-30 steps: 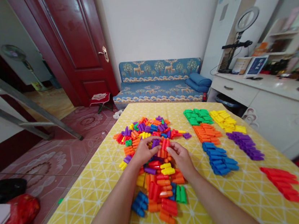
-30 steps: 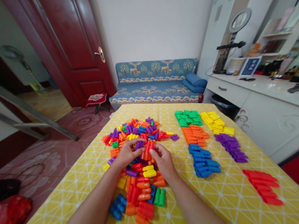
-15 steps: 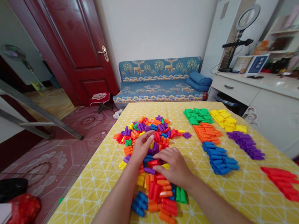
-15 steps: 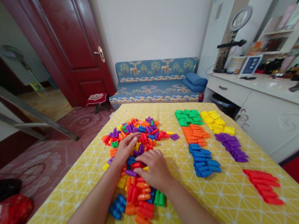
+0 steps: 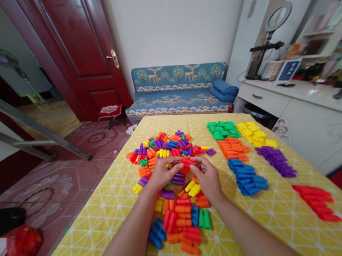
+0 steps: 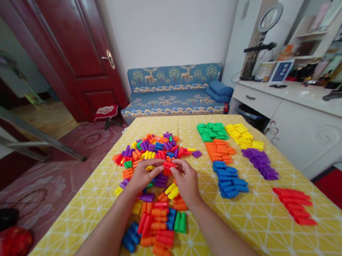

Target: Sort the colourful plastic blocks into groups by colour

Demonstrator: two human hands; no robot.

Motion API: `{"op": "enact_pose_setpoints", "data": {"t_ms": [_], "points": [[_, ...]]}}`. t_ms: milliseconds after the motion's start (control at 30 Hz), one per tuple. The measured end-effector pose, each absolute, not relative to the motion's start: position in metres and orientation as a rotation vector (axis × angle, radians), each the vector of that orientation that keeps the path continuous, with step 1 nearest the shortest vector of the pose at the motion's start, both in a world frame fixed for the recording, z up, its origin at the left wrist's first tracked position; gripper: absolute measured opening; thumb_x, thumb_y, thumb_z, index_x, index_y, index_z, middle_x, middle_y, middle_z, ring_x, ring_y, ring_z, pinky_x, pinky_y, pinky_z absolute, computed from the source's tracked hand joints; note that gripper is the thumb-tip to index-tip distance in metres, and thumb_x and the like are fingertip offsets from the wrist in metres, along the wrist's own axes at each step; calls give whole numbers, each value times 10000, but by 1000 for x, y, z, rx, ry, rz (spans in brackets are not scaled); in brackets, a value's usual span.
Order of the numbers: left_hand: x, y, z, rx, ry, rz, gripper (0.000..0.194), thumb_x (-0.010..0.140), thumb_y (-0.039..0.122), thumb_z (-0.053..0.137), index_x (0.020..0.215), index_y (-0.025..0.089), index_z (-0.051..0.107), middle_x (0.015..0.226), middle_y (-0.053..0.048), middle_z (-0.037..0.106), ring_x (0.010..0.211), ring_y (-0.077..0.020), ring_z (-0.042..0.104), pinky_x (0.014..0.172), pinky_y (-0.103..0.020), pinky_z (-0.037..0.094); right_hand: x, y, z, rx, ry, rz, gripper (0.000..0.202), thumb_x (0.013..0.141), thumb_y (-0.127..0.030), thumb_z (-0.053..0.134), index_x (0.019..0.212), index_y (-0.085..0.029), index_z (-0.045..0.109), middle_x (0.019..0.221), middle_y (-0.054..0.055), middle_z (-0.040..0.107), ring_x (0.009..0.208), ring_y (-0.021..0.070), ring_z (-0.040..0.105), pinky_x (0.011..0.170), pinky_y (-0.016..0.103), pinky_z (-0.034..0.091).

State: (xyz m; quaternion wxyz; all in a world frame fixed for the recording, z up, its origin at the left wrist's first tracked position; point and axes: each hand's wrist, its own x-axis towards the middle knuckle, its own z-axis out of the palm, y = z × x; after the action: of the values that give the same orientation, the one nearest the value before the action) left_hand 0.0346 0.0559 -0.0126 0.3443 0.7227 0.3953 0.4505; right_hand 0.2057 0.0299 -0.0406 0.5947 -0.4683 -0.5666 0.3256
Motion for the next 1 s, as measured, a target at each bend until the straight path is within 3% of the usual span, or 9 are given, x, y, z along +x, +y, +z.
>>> {"op": "enact_pose_setpoints", "data": {"t_ms": [133, 333, 633, 800, 1000], "points": [[35, 55, -14, 1863, 1011, 1149, 327, 761, 387, 716, 971, 137, 720, 808, -55, 726, 732, -175, 654, 702, -267, 522, 206, 27, -35, -1018, -1373, 684, 174, 825, -260, 606, 985, -208, 647, 935, 34, 685, 862, 172, 637, 784, 293, 499], [32, 58, -17, 1891, 1000, 1112, 283, 817, 410, 653, 888, 143, 717, 734, -27, 686, 667, -144, 611, 646, -232, 497, 207, 26, -31, -996, -1422, 657, 149, 812, -242, 608, 943, -222, 675, 974, 37, 682, 909, 176, 629, 796, 293, 499], [34, 54, -14, 1888, 958, 1125, 278, 805, 395, 675, 916, 144, 728, 821, -55, 730, 736, -169, 656, 696, -250, 520, 196, 23, -26, -938, -1035, 1044, 339, 726, -355, 718, 1009, -201, 612, 902, 40, 709, 823, 171, 658, 771, 304, 531], [36, 51, -9, 1935, 906, 1090, 286, 817, 404, 662, 904, 146, 748, 871, -85, 751, 797, -202, 682, 731, -280, 534, 197, 25, -28, -906, -987, 1102, 449, 709, -374, 729, 1111, -214, 607, 1022, 49, 702, 906, 176, 658, 809, 306, 535], [35, 53, -9, 2009, 860, 1074, 266, 849, 390, 625, 831, 152, 744, 847, -79, 737, 785, -190, 672, 737, -272, 517, 200, 24, -25, -923, -1038, 1277, 549, 645, -383, 779, 1147, -230, 619, 1059, 36, 692, 711, 141, 640, 573, 237, 498]]}}
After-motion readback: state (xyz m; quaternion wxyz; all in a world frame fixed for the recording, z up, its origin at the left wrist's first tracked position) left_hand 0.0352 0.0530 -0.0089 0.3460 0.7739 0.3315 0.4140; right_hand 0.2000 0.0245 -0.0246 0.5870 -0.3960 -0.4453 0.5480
